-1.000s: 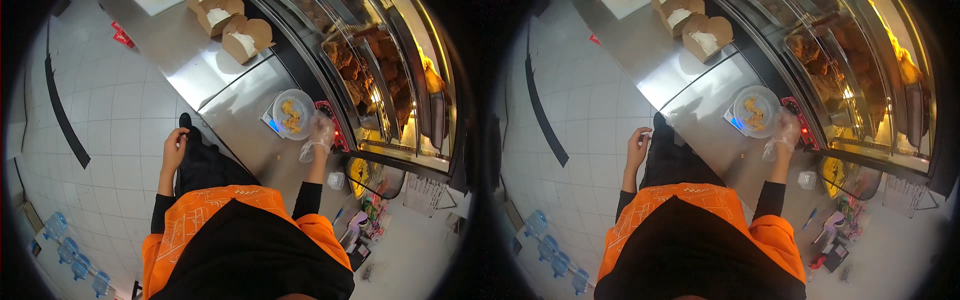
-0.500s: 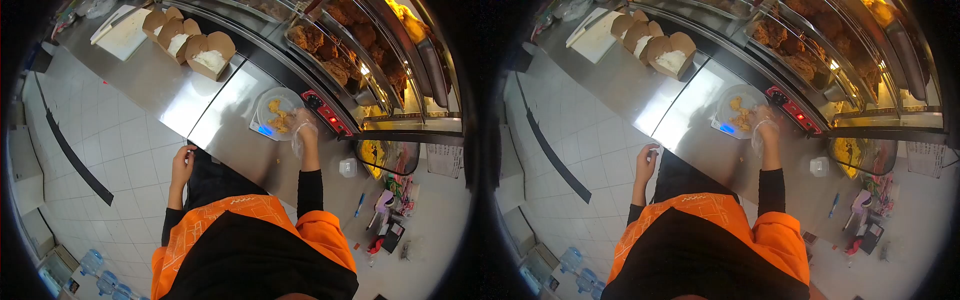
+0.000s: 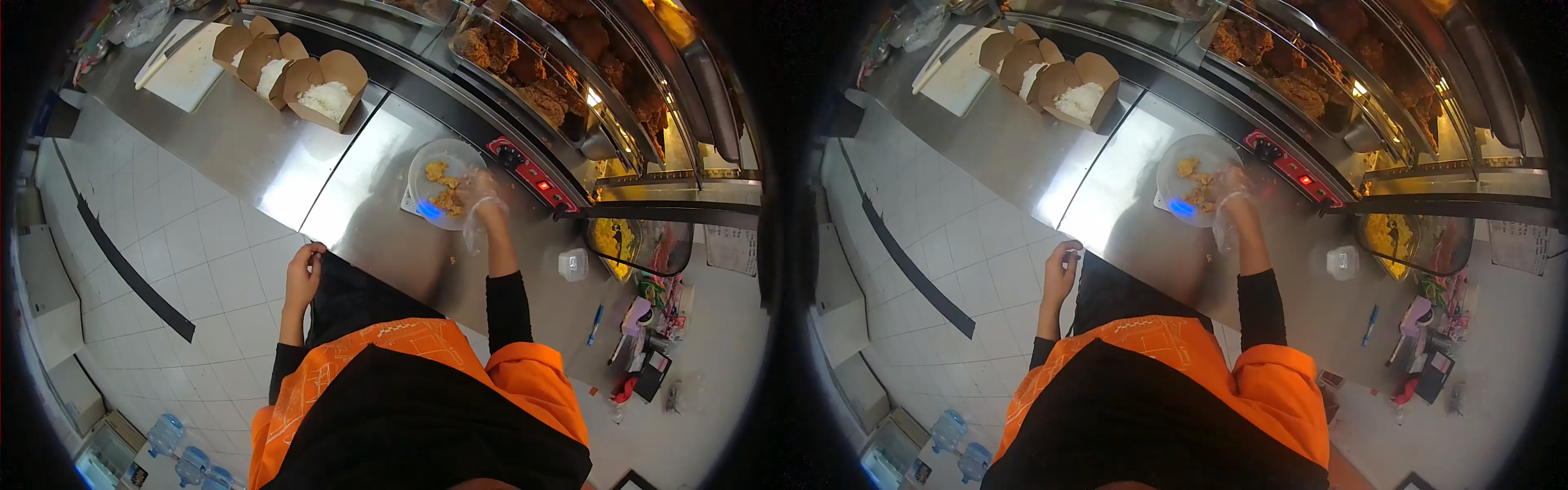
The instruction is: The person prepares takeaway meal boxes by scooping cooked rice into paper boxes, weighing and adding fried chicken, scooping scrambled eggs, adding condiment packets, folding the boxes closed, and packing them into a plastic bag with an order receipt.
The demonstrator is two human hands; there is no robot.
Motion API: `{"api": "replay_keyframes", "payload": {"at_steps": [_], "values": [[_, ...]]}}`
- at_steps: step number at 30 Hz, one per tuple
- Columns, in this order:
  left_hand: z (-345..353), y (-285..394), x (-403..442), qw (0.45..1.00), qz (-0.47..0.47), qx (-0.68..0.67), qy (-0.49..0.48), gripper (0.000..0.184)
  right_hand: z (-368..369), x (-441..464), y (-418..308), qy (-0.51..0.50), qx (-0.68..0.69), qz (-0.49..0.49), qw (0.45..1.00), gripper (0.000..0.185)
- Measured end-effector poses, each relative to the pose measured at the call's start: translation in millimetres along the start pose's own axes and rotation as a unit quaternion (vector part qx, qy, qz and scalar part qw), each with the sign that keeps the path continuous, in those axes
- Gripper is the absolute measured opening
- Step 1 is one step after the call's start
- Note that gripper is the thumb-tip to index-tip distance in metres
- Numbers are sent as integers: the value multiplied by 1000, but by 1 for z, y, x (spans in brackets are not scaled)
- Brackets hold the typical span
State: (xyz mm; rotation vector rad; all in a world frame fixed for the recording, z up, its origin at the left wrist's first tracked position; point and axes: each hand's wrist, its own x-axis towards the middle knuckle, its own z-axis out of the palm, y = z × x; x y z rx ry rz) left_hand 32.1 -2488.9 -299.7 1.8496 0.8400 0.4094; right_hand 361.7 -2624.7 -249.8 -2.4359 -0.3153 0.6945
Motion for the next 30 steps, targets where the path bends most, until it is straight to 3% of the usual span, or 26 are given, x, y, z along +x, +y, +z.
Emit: {"api": "replay_keyframes", "payload": {"at_steps": [5,8,11,14,17,20,26,30], "values": [[-5,-4,-1,1000,-20,2,12,18,-18,21,58,-73,142,-106,982,28],[-6,-8,-3,999,-43,5,6,19,-40,-20,12,-156,455,0,877,36],[-3,-10,-3,1000,-15,3,15,20,-36,-36,8,-131,446,-168,869,38],[1,-11,-1,1000,-9,-11,14,20,-33,-40,13,-118,503,-198,833,34],[0,-6,-1,999,-32,-2,10,19,-34,-59,-4,-84,535,-148,827,27],[-3,-12,-3,1000,-14,-2,13,19,-28,-53,0,-89,616,-101,776,26],[-8,-12,-9,999,-12,-8,31,16,-7,-12,42,-19,422,-275,863,23],[-10,-14,-10,1000,-15,-6,21,16,3,-7,41,54,268,-237,932,23]]}}
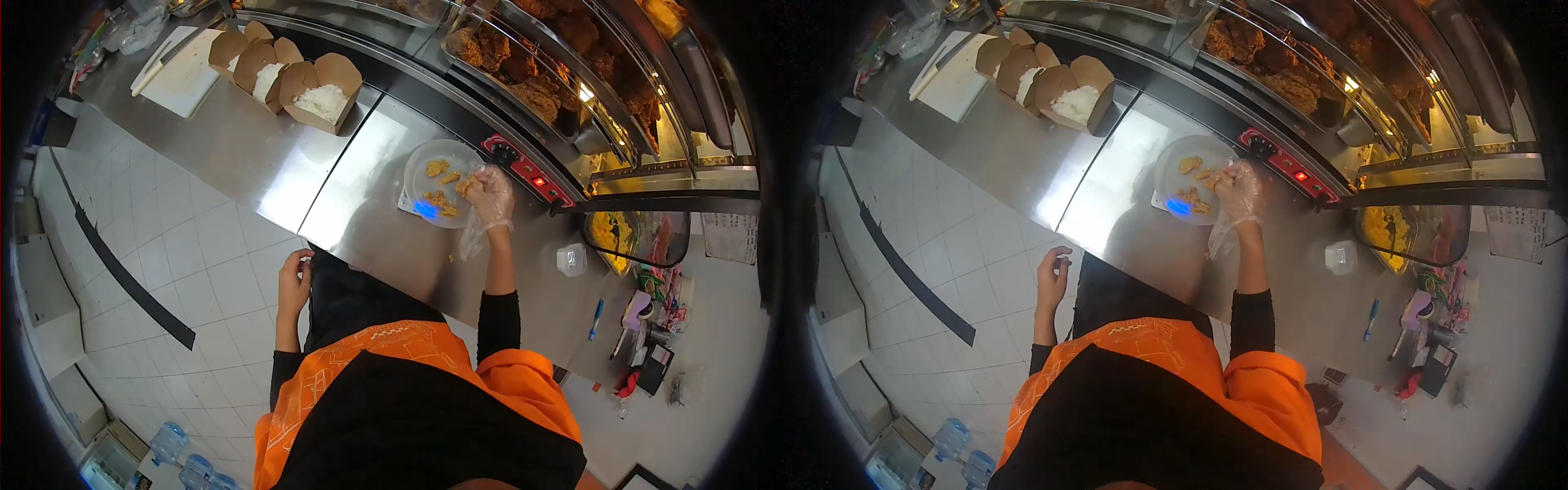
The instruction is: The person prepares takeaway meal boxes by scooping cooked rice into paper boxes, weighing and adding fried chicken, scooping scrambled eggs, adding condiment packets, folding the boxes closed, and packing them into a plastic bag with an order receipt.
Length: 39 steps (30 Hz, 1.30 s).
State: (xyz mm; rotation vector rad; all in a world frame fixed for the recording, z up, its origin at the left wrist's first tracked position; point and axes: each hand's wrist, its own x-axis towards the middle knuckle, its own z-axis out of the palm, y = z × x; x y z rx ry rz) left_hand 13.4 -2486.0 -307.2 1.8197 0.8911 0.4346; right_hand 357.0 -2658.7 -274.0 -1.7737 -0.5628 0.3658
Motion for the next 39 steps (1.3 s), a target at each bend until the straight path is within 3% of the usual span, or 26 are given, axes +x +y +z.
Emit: {"api": "replay_keyframes", "payload": {"at_steps": [2,5,8,11,13,15,16,19,20,22,25,27,29,39], "values": [[-1,-3,-1,1000,2,-3,-2,17,1,0,-12,-11,-87,14,996,25],[-4,3,-2,999,-31,-2,-13,17,-2,0,-16,-79,-30,31,996,22],[-5,-6,-4,1000,6,7,-6,17,-5,0,-56,-112,-145,11,983,16],[-9,-9,-4,999,-35,4,1,16,-21,15,-28,-59,47,54,996,15],[-7,-1,5,997,-1,-40,69,12,-33,26,-53,-69,71,3,995,15],[-1,8,23,987,22,-105,119,10,-49,43,-85,39,18,-78,996,16],[4,13,34,980,28,-145,132,10,-70,62,-101,78,-143,-208,964,21],[18,60,66,978,-28,-201,43,14,-110,111,-195,124,-83,-314,938,36],[38,55,84,969,49,-242,20,17,-129,135,-231,113,-72,-357,924,40],[66,72,106,951,17,-304,-58,20,-156,183,-288,28,-11,-402,915,49],[93,102,130,968,13,-235,-90,25,-168,211,-296,142,-341,-307,877,48],[103,108,134,971,27,-228,-67,25,-170,214,-291,168,-443,-253,844,47],[113,106,135,963,53,-262,-38,25,-168,214,-289,176,-492,-227,822,46],[103,91,143,957,-9,-290,-11,22,-155,203,-305,189,-574,-221,765,42]]}}
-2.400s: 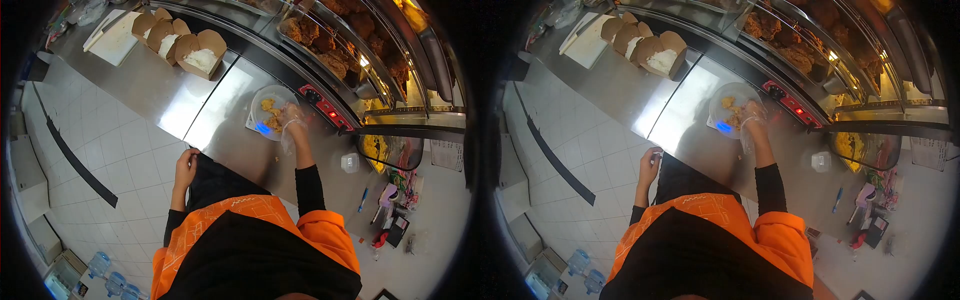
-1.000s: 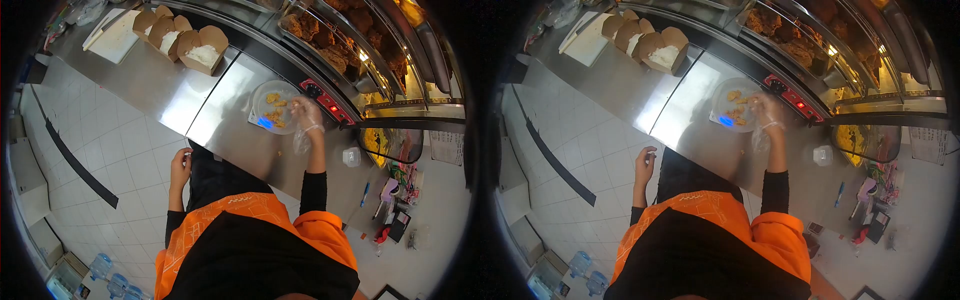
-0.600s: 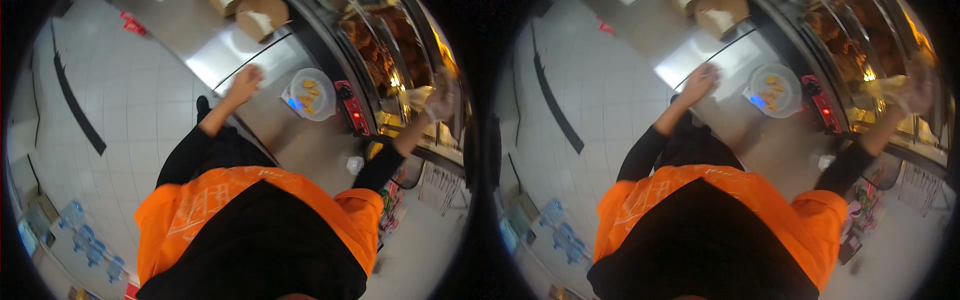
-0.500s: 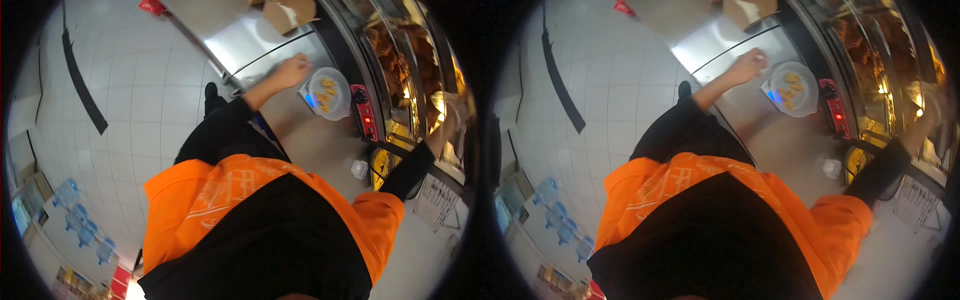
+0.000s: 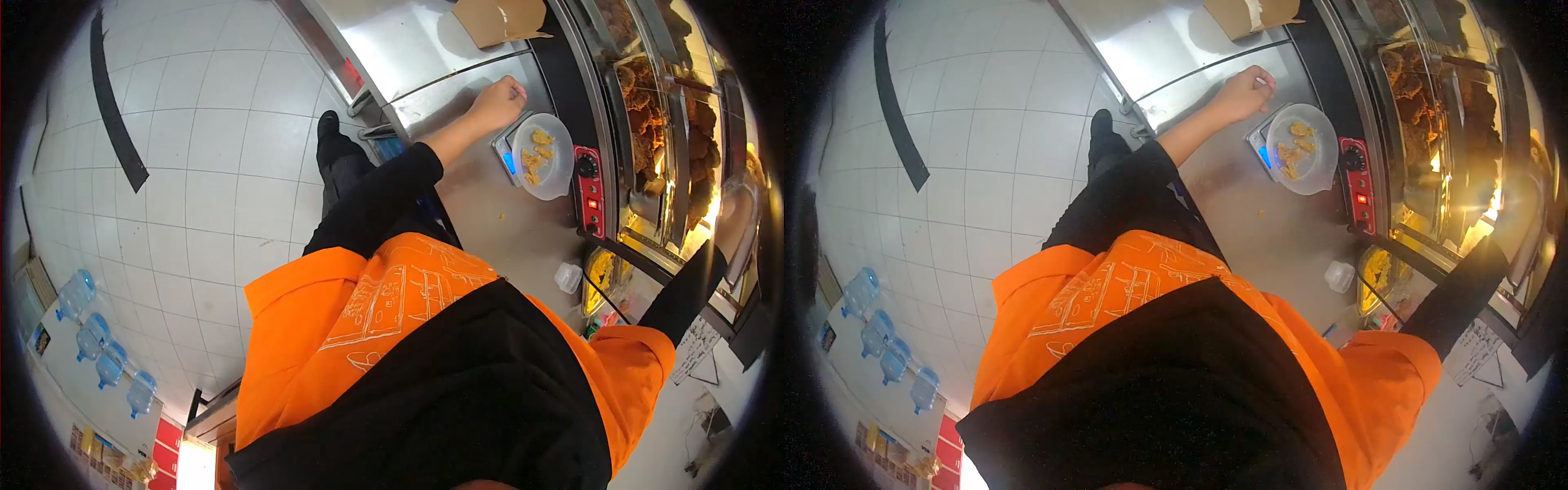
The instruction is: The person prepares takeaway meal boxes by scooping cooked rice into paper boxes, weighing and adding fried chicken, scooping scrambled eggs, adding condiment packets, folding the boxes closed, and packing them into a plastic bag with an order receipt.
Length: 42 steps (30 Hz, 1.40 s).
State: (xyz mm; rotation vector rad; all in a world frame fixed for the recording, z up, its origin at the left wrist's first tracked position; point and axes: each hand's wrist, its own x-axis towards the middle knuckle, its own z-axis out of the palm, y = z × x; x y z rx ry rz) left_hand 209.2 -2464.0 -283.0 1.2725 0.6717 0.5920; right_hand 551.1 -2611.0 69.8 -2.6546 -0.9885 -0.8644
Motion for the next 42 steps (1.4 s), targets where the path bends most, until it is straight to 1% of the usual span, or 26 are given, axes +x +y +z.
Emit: {"api": "replay_keyframes", "payload": {"at_steps": [2,5,8,14,17,18,21,23,25,26,27,28,29,31,32,34,35,37,38,39,41,42], "values": [[5,-6,6,999,25,41,6,22,-6,2,-2,-1,-18,-5,1000,41],[12,1,6,998,29,34,-31,21,-10,8,-8,-3,-41,-18,999,40],[17,4,12,998,41,41,-9,20,-15,13,-13,-7,-72,-25,997,38],[1,-11,18,996,62,-13,55,20,-13,28,-33,-6,-122,-38,992,36],[-17,-9,9,996,25,-44,69,20,-10,32,-42,1,-142,-40,989,34],[-19,-12,8,996,25,-28,81,20,-10,33,-46,6,-149,-43,988,34],[-26,-8,-4,998,14,22,61,27,-6,36,-54,24,-178,-40,983,33],[-15,-5,-14,990,30,134,7,39,-3,38,-59,45,-209,-37,976,32],[10,6,-29,972,-31,221,-68,49,-3,31,-77,78,-259,-35,962,31],[19,9,-38,967,-17,243,-77,49,-3,26,-87,97,-283,-38,953,30],[25,9,-44,960,-4,267,-85,50,-5,19,-101,118,-272,-58,953,30],[30,1,-43,955,-23,279,-97,49,-9,9,-110,137,-260,-71,953,30],[31,-6,-39,949,-40,293,-106,48,-14,-6,-119,156,-217,-99,959,29],[25,-27,-22,947,16,297,-121,44,-30,-49,-128,160,-68,-198,965,26],[16,-29,-13,944,43,300,-130,42,-30,-72,-123,164,6,-246,955,25],[-23,30,-1,969,-41,186,-157,37,-32,-105,-101,180,47,-281,942,23],[-40,60,-3,974,-92,118,-168,34,-34,-121,-95,174,13,-283,943,22],[-59,102,7,996,-23,54,-74,36,-37,-150,-93,148,12,-211,966,22],[-71,127,16,993,9,99,-64,37,-38,-163,-91,132,11,-176,975,21],[-83,148,33,987,41,143,-54,38,-37,-174,-87,107,51,-111,987,22],[-100,165,68,950,166,263,26,33,-31,-195,-81,56,133,18,989,22],[-100,177,76,931,200,303,39,34,-19,-204,-59,59,25,-1,998,23]]}}
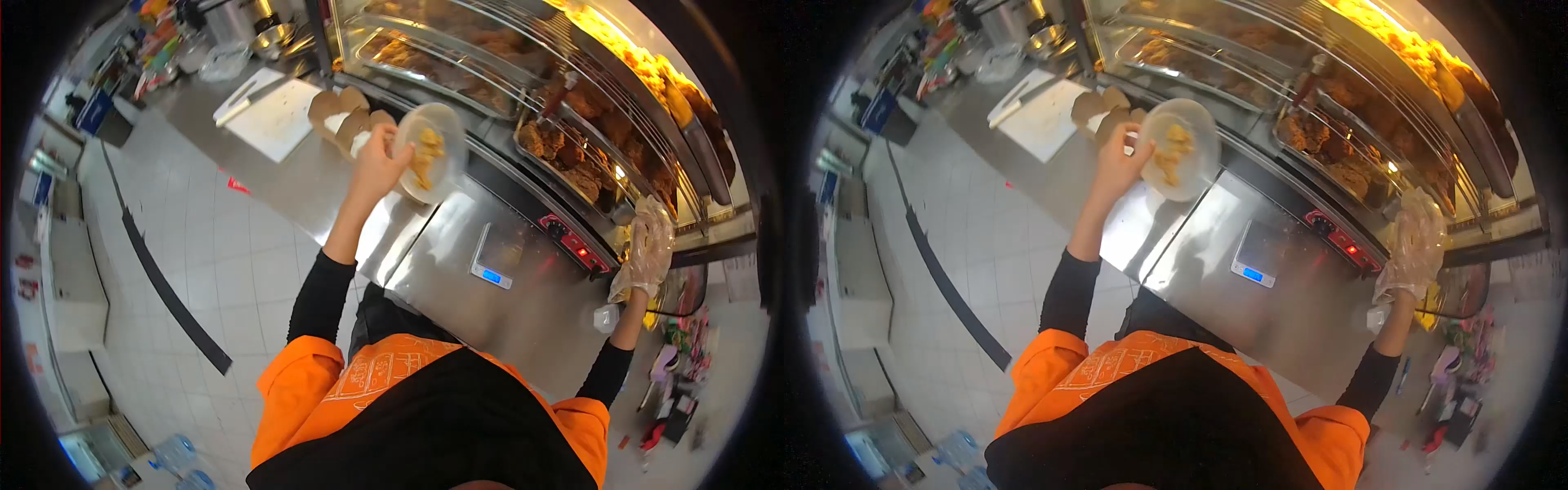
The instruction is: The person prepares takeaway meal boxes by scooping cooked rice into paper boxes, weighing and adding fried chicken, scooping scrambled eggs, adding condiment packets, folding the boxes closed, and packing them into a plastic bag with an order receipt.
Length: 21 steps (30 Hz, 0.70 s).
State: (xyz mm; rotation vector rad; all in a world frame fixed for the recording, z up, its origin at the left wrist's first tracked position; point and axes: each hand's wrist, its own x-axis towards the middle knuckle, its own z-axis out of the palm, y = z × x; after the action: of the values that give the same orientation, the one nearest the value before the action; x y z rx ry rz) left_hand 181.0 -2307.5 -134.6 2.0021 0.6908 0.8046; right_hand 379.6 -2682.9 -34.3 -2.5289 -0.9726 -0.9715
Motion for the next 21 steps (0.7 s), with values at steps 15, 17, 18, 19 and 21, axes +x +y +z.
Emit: {"api": "replay_keyframes", "payload": {"at_steps": [15,17,18,19,21], "values": [[-14,48,40,972,200,125,15,38,-16,-42,-22,-56,-30,96,993,23],[-25,51,32,978,207,15,10,31,-19,-35,-24,-23,-10,74,997,20],[-28,53,22,979,201,-40,-21,28,-23,-30,-27,-14,-4,69,997,19],[-18,46,11,980,118,-124,-96,26,-27,-24,-26,-2,1,64,998,17],[16,38,-17,929,-92,-228,-276,25,-32,-3,-27,42,67,35,996,21]]}}
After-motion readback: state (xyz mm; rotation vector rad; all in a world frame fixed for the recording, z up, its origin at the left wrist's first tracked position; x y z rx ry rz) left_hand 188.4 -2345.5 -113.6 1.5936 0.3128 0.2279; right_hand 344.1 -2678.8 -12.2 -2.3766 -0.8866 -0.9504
